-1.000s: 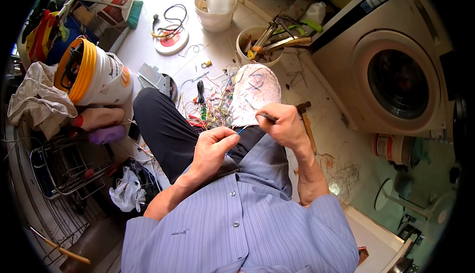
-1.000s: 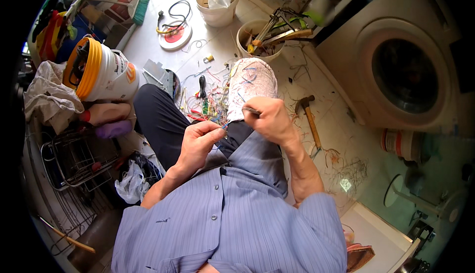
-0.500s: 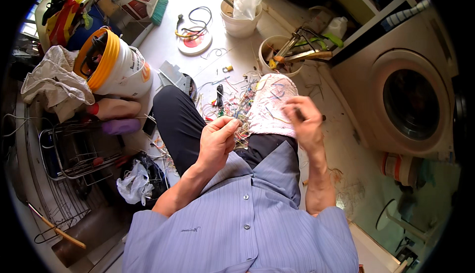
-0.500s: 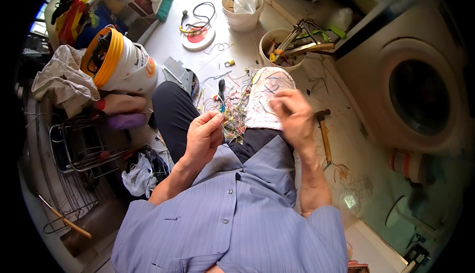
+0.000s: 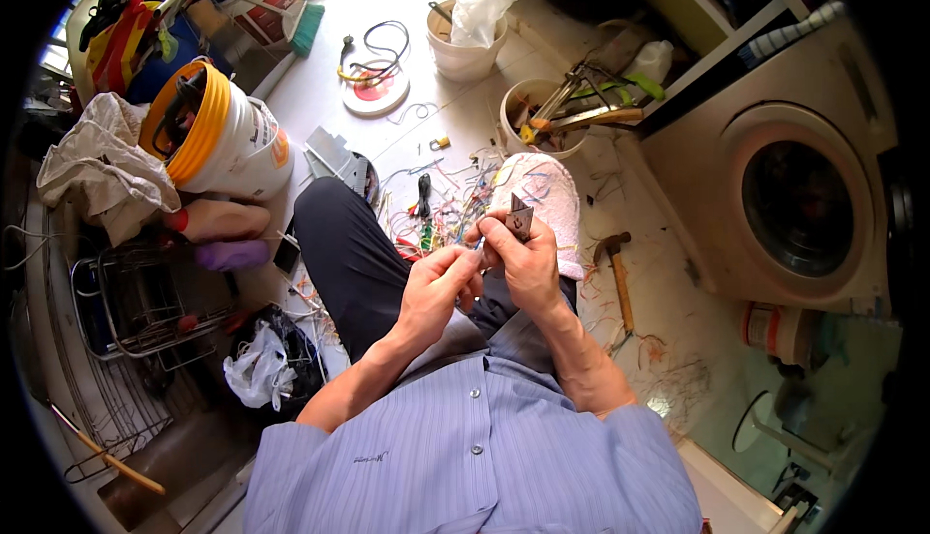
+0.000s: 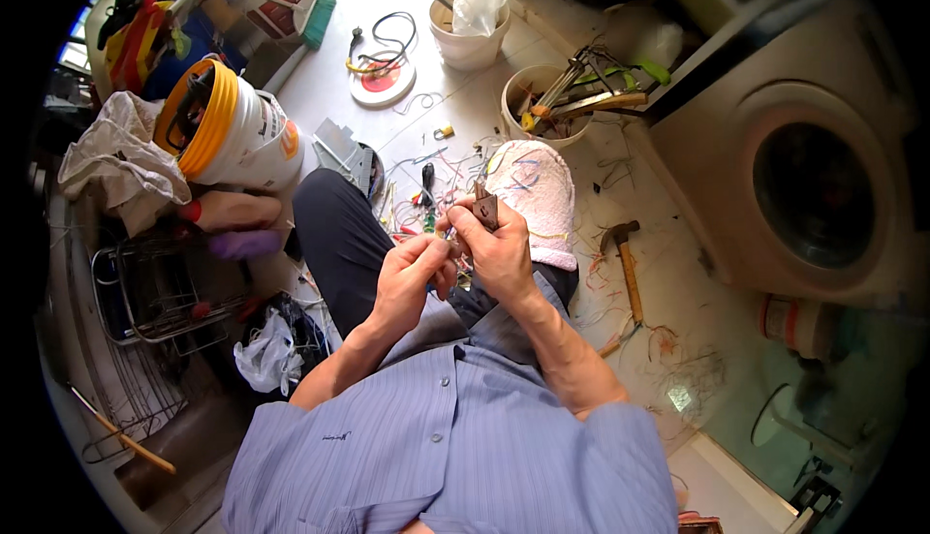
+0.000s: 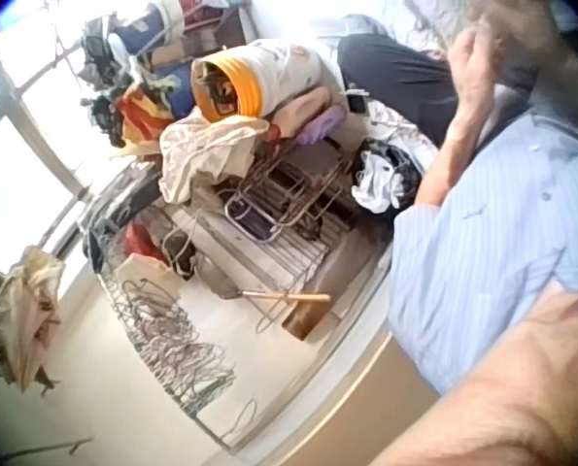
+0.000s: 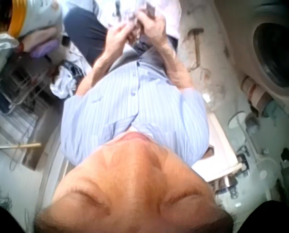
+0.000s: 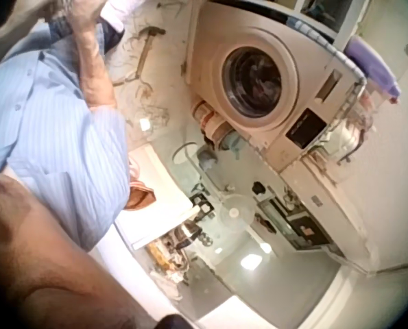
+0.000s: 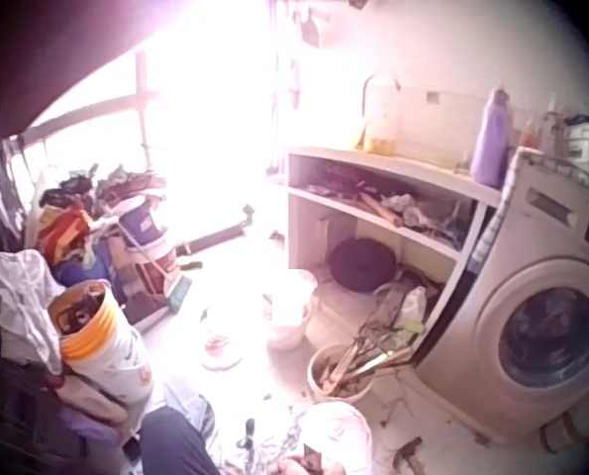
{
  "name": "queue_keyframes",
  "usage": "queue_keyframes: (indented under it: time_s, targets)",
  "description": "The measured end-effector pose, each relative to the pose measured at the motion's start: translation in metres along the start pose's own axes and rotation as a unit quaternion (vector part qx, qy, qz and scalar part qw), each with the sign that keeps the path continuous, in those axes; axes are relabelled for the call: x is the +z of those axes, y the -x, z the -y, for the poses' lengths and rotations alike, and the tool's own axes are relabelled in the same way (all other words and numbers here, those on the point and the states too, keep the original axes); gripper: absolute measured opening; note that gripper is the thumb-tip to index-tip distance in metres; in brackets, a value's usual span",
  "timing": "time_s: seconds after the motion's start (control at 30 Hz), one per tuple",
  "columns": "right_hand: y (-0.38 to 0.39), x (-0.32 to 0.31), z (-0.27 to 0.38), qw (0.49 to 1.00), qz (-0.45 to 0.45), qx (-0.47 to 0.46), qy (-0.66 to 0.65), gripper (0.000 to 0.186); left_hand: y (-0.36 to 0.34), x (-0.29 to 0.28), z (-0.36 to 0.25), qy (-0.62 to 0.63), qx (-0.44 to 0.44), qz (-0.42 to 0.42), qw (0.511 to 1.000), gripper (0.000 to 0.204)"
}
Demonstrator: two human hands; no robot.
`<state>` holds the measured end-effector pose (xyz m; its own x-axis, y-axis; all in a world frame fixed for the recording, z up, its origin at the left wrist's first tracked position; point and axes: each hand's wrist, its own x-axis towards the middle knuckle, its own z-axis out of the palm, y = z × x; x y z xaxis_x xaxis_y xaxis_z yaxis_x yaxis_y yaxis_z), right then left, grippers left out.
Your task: The person is sitting on the floor working on a bundle of wires on their lap. They use wire cutters to strip insulation from the wires and use a marker to label individual wires.
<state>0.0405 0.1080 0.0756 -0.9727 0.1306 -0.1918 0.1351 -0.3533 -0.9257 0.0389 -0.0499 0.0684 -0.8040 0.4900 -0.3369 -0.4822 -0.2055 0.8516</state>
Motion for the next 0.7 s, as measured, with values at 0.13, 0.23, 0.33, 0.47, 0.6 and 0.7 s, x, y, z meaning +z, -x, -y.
queue_keyframes:
  time_s: [0.13, 0.23, 0.33, 0.47, 0.6, 0.7]
  targets:
    - [-0.006, -0.009, 0.002, 0.996, 0.055, 0.051, -0.042, 0.012, -0.006, -0.030, 0.009, 0.062, 0.036, -0.059, 0.996, 0.033]
    - [-0.007, -0.017, 0.002, 0.990, 0.089, 0.103, -0.046, 0.014, -0.014, -0.057, -0.008, 0.073, 0.049, -0.125, 0.988, 0.026]
    - [-0.006, -0.015, 0.003, 0.985, 0.114, 0.121, -0.043, 0.013, -0.014, -0.051, -0.034, 0.051, 0.047, -0.058, 0.996, 0.029]
    - [-0.004, -0.007, 0.004, 0.988, 0.104, 0.114, -0.022, 0.012, -0.015, -0.031, -0.038, 0.044, 0.041, -0.004, 0.998, 0.030]
    - [-0.003, -0.006, 0.005, 0.990, 0.107, 0.084, 0.038, 0.010, -0.018, -0.034, -0.026, 0.122, 0.031, 0.022, 0.992, 0.022]
    - [-0.002, -0.006, 0.001, 0.991, 0.097, 0.066, 0.063, 0.007, -0.018, -0.031, -0.027, 0.202, 0.038, 0.042, 0.978, 0.020]
